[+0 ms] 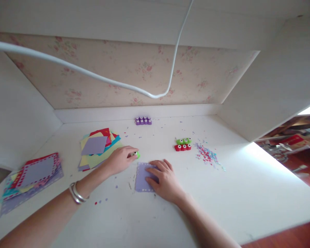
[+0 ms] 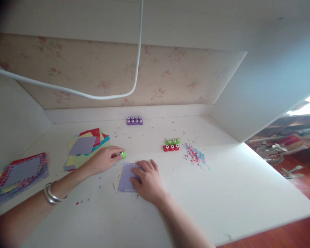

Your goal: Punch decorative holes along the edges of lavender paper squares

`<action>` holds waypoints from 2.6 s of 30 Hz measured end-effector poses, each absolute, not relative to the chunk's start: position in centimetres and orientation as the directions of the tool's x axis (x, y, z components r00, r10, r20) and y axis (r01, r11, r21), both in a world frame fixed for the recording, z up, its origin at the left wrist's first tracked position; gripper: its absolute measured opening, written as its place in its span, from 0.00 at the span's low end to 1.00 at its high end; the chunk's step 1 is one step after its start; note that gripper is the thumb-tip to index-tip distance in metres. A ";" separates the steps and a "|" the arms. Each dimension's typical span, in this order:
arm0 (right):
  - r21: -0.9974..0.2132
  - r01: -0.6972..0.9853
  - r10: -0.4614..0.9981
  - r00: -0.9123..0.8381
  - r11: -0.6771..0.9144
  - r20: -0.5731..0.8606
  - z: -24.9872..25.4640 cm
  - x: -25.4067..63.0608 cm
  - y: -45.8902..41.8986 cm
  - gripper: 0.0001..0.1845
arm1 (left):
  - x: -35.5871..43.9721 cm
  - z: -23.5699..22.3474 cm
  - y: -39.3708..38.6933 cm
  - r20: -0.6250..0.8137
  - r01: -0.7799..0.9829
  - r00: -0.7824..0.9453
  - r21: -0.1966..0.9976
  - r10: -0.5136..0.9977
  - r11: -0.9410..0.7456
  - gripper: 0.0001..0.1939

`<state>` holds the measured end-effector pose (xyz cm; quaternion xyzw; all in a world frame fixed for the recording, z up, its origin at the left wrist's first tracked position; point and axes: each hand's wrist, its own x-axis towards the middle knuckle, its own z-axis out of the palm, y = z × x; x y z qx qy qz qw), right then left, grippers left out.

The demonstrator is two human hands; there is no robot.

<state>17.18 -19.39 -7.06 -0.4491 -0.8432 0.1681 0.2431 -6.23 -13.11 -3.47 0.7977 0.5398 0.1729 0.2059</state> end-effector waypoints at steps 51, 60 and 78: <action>-0.623 0.688 0.914 -0.385 0.374 0.124 -7.4 17.8 -18.5 0.28 | -6.9 -5.6 3.4 0.125 0.949 0.299 0.068 0.946 -0.309 0.34; -0.645 0.692 0.925 -0.374 0.323 0.063 -7.2 18.2 -18.2 0.28 | -6.7 -4.9 3.6 0.034 0.958 0.281 0.059 0.959 -0.282 0.25; -0.931 0.362 0.997 -0.078 0.055 0.029 -8.3 18.0 -17.4 0.17 | -6.9 -3.6 -8.1 -0.021 0.927 0.325 0.207 0.946 -0.314 0.14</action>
